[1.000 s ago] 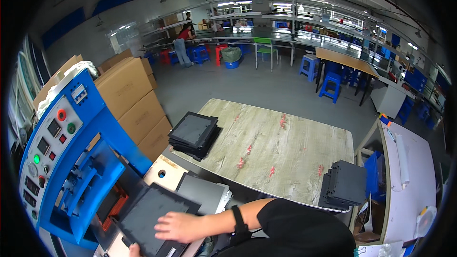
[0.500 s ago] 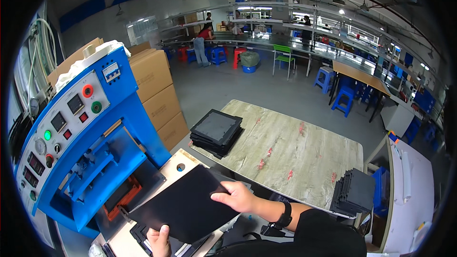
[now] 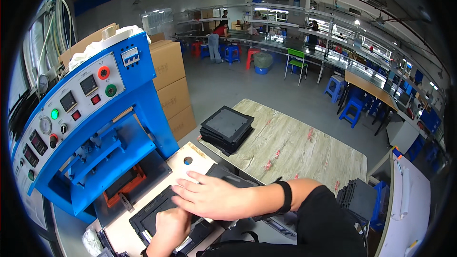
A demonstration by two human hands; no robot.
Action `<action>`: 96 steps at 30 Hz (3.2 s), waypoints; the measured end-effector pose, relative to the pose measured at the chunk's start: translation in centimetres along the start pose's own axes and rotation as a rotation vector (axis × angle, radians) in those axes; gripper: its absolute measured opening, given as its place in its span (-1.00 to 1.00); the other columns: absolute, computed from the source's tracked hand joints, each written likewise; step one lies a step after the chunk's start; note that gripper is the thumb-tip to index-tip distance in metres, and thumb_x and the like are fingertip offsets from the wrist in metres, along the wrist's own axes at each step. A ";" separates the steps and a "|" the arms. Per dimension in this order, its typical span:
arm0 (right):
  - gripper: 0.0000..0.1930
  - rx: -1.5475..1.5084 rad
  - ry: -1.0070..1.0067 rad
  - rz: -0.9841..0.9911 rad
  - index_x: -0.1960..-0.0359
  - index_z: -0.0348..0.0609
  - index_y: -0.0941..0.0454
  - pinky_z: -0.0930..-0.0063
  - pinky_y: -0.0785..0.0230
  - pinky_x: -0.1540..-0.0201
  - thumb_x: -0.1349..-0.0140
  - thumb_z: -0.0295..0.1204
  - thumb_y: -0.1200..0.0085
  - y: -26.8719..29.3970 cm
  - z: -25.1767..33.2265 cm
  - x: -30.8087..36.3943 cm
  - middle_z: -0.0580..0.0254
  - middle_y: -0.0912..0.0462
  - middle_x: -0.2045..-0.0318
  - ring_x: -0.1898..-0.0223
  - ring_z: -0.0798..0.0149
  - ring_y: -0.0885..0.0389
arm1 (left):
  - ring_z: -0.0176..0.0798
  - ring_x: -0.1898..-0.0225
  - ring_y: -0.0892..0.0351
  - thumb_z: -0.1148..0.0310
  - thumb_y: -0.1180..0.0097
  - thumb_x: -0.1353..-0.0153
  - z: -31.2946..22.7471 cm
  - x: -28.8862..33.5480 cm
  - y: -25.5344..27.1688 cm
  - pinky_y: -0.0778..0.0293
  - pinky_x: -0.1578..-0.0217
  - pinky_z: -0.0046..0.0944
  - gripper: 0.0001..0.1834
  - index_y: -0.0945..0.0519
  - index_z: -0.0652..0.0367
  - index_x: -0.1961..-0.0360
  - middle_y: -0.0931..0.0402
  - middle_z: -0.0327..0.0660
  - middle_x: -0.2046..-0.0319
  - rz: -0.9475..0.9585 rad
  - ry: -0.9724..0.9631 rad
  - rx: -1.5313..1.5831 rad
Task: Applying protective films to electronics components and using a pneumatic press to secure them.
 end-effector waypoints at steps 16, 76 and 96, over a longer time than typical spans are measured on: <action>-0.90 -0.399 -0.112 0.301 0.37 -0.13 -0.42 0.26 -0.39 0.23 -0.07 -0.43 0.01 -8.0 -3.0 1.7 0.15 -0.56 0.49 0.35 0.10 -0.57 | 0.04 0.50 -0.52 0.60 -0.18 0.10 2.4 3.3 4.7 -0.38 0.44 -0.12 -0.82 -0.54 0.21 0.39 -0.54 -0.08 0.54 -0.174 0.164 0.058; -0.71 -0.506 -1.252 -0.425 0.00 -0.30 -0.49 0.55 -0.38 0.10 -0.24 -0.53 -0.03 1.0 -6.7 20.9 0.16 -0.65 0.26 0.20 0.46 -0.54 | 0.29 0.43 -0.51 0.28 0.01 -0.17 24.1 23.8 -10.5 -0.41 0.37 0.09 -0.68 -0.47 0.35 0.59 -0.49 0.21 0.56 -0.138 0.875 0.024; -0.49 -0.247 0.105 0.014 -0.17 0.12 -0.39 0.08 -0.28 -0.18 -0.13 -0.54 0.11 -30.9 2.6 -12.7 -0.01 -0.48 -0.07 -0.06 -0.16 -0.45 | 0.02 0.63 -0.46 0.27 -0.19 -0.16 12.6 31.1 -2.2 -0.36 0.58 -0.13 -0.74 -0.47 0.22 0.51 -0.44 -0.05 0.66 -0.290 1.152 0.139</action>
Point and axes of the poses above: each hand's wrist, its own x-axis away from the middle knuckle, its own y-axis out of the back of the hand, z = x × y, the point moved 7 cm from there along -x, towards the middle knuckle
